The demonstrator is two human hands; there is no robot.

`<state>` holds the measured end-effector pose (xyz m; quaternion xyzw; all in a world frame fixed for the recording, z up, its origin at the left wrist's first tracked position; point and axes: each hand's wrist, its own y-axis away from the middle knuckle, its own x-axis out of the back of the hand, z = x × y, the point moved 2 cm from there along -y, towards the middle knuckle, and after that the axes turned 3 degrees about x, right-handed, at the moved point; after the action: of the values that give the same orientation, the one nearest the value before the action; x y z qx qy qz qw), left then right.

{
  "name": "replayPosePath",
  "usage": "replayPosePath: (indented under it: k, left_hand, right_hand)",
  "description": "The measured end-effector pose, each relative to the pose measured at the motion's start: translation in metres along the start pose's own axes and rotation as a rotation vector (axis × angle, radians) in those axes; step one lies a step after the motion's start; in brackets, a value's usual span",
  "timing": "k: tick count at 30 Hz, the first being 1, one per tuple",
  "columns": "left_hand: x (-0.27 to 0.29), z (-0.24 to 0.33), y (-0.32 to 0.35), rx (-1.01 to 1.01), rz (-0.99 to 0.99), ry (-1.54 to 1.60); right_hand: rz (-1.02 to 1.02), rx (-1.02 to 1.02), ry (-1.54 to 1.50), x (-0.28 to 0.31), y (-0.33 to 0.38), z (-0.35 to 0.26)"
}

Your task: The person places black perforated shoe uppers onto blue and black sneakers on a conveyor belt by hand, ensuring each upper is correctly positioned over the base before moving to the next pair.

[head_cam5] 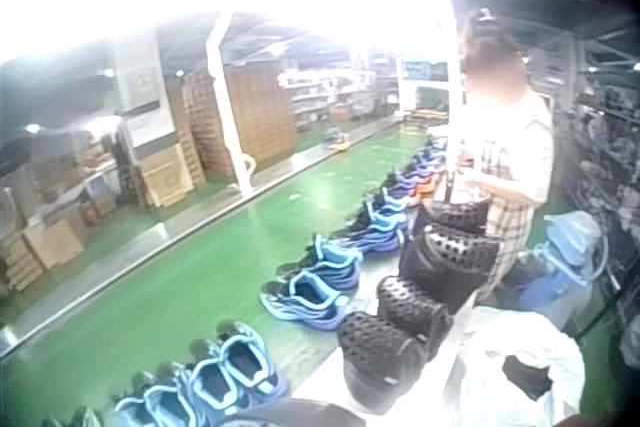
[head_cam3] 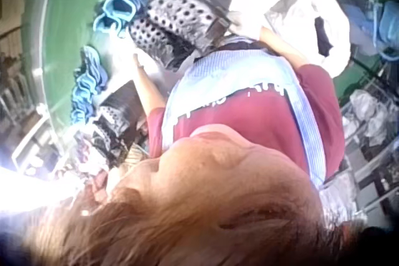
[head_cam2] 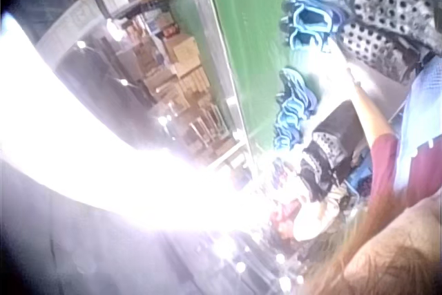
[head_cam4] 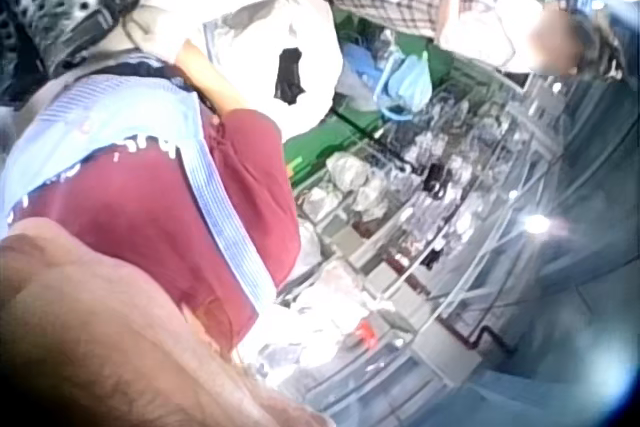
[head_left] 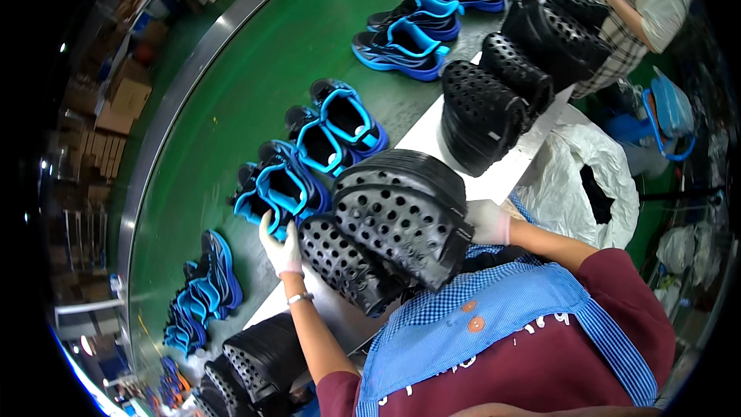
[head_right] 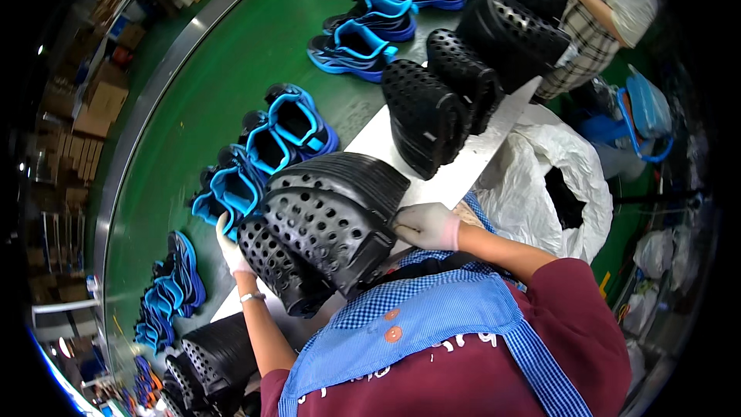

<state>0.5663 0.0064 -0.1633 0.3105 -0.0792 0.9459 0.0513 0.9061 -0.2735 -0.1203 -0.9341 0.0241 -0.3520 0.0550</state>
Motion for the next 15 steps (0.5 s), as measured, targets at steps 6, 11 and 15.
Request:
replayPosePath:
  k: [6, 11, 15]
  left_hand:
    - [-0.008, 0.021, -0.015, -0.109, -0.087, -0.165]
    - [-0.05, 0.041, -0.05, -0.296, -0.131, -0.24]
    - [-0.082, 0.067, -0.061, -0.237, -0.201, -0.226]
  right_hand:
    - [0.064, -0.165, 0.006, 0.063, 0.011, -0.015]
    - [0.255, -0.097, 0.33, 0.153, -0.01, -0.061]
    - [0.509, -0.009, 0.531, 0.195, -0.033, -0.082]
